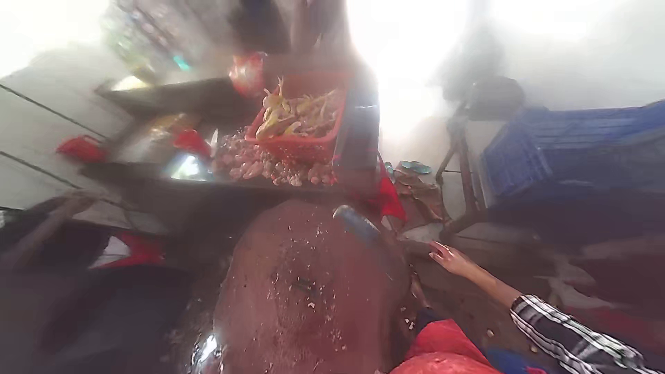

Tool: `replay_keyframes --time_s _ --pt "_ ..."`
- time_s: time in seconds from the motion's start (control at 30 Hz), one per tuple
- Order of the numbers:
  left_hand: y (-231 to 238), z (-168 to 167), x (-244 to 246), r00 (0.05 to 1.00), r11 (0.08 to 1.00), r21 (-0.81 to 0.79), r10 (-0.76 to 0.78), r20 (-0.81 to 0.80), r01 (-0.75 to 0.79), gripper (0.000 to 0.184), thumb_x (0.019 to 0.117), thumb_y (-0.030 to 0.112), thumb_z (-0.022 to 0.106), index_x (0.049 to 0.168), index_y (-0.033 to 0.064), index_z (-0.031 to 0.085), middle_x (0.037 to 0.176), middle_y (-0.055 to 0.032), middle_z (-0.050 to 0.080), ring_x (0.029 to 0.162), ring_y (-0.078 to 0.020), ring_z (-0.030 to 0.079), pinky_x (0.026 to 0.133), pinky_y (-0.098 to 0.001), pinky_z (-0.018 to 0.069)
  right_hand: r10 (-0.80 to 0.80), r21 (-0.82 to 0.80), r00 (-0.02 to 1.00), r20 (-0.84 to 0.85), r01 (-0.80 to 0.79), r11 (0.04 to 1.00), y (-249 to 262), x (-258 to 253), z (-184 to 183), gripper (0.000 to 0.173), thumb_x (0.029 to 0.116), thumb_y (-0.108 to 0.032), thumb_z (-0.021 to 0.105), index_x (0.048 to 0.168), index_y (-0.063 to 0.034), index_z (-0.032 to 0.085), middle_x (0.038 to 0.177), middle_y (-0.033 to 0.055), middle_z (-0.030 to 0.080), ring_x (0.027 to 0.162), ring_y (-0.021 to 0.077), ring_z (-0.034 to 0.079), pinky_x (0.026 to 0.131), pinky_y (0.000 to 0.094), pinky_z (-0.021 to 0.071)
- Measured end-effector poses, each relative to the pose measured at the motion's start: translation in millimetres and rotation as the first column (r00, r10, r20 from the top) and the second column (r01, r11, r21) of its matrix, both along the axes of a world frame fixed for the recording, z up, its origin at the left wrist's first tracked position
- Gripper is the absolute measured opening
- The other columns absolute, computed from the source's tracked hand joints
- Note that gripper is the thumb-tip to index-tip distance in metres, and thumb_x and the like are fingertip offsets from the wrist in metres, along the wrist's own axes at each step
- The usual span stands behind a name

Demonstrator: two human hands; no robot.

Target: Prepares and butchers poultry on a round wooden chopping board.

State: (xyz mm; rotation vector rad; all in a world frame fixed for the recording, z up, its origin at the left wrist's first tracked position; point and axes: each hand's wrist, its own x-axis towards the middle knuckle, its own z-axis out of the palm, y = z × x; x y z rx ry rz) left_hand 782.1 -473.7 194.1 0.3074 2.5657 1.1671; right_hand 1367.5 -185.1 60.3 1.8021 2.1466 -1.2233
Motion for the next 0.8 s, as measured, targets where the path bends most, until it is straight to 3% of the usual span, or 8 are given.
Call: replay_keyframes --time_s 0.07,0.13,0.2,0.37,0.5,0.63,0.7,0.8 --pt "64 37 20 0.970 0.966 -0.147 -0.227 -0.082 0.214 0.075 0.1016 0.017 0.062 0.161 -0.0015 0.020 0.154 -0.0290 0.042 0.135 -0.0375 0.050 0.113 -0.0500 0.0398 0.042 -0.010 0.997 -0.062 -0.043 0.999 59 -13 -11 0.049 0.1079 -0.035 0.047 0.154 -0.0200 0.045 0.129 0.0174 0.068 0.118 0.0360 0.066 0.104 0.0598 0.0484" --pt "118 19 -2 0.860 0.916 -0.189 -0.397 -0.321 0.353 0.084 0.0977 0.035 0.067 0.163 0.0046 0.022 0.144 -0.0246 0.055 0.123 -0.0354 0.062 0.103 -0.0521 0.0514 0.080 -0.040 0.988 -0.129 -0.086 0.996 113 -24 -28 0.048 0.1073 -0.032 0.048 0.153 -0.0204 0.047 0.131 0.0172 0.067 0.119 0.0349 0.066 0.104 0.0594 0.0489" --pt "187 46 -4 0.822 0.858 -0.271 -0.502 -0.268 0.435 0.082 0.0989 0.037 0.067 0.164 0.0145 0.022 0.140 -0.0189 0.060 0.118 -0.0327 0.065 0.100 -0.0540 0.0538 0.126 -0.059 0.972 -0.198 -0.140 0.988 142 -27 -53 0.046 0.1066 -0.031 0.047 0.151 -0.0188 0.050 0.133 0.0174 0.065 0.121 0.0345 0.065 0.105 0.0588 0.0491" --pt "396 123 -8 0.546 0.583 -0.552 -0.799 -0.252 0.597 0.054 0.1031 0.044 0.055 0.151 0.0192 0.051 0.138 -0.0112 0.064 0.131 -0.0307 0.057 0.112 -0.0561 0.0442 0.106 -0.116 0.954 -0.281 -0.144 0.983 194 -3 -60 0.040 0.1072 -0.030 0.049 0.142 -0.0122 0.059 0.131 0.0189 0.066 0.122 0.0351 0.064 0.107 0.0588 0.0480" --pt "548 165 6 0.443 0.498 -0.684 -0.853 -0.276 0.533 0.049 0.1043 0.050 0.048 0.142 0.0221 0.061 0.147 -0.0095 0.058 0.139 -0.0325 0.050 0.113 -0.0606 0.0405 0.026 -0.252 0.995 -0.097 -0.050 0.966 195 50 -71 0.042 0.1084 -0.034 0.048 0.143 -0.0144 0.059 0.134 0.0188 0.066 0.127 0.0372 0.061 0.109 0.0607 0.0449" --pt "662 157 22 0.374 0.497 -0.689 -0.864 -0.338 0.527 0.039 0.1042 0.038 0.049 0.137 0.0247 0.064 0.137 -0.0104 0.065 0.128 -0.0346 0.060 0.106 -0.0654 0.0435 -0.061 -0.264 0.997 -0.051 0.046 0.963 166 115 -108 0.039 0.1073 -0.034 0.052 0.137 -0.0122 0.064 0.130 0.0176 0.068 0.124 0.0353 0.064 0.109 0.0590 0.0467" --pt "700 144 35 0.403 0.459 -0.755 -0.871 -0.279 0.469 0.041 0.0991 0.038 0.055 0.138 0.0267 0.063 0.141 -0.0130 0.061 0.130 -0.0381 0.057 0.104 -0.0689 0.0431 -0.087 -0.308 0.996 -0.004 0.081 0.948 149 141 -118 0.037 0.1074 -0.034 0.052 0.135 -0.0131 0.065 0.129 0.0172 0.069 0.123 0.0349 0.065 0.108 0.0585 0.0471" --pt "725 114 49 0.474 0.354 -0.816 -0.873 -0.114 0.456 0.053 0.0935 0.047 0.060 0.139 0.0200 0.062 0.136 -0.0220 0.062 0.131 -0.0481 0.053 0.103 -0.0771 0.0361 -0.094 -0.350 0.995 0.036 0.101 0.931 130 172 -129 0.038 0.1074 -0.034 0.052 0.133 -0.0111 0.067 0.129 0.0184 0.069 0.125 0.0365 0.064 0.109 0.0600 0.0454"
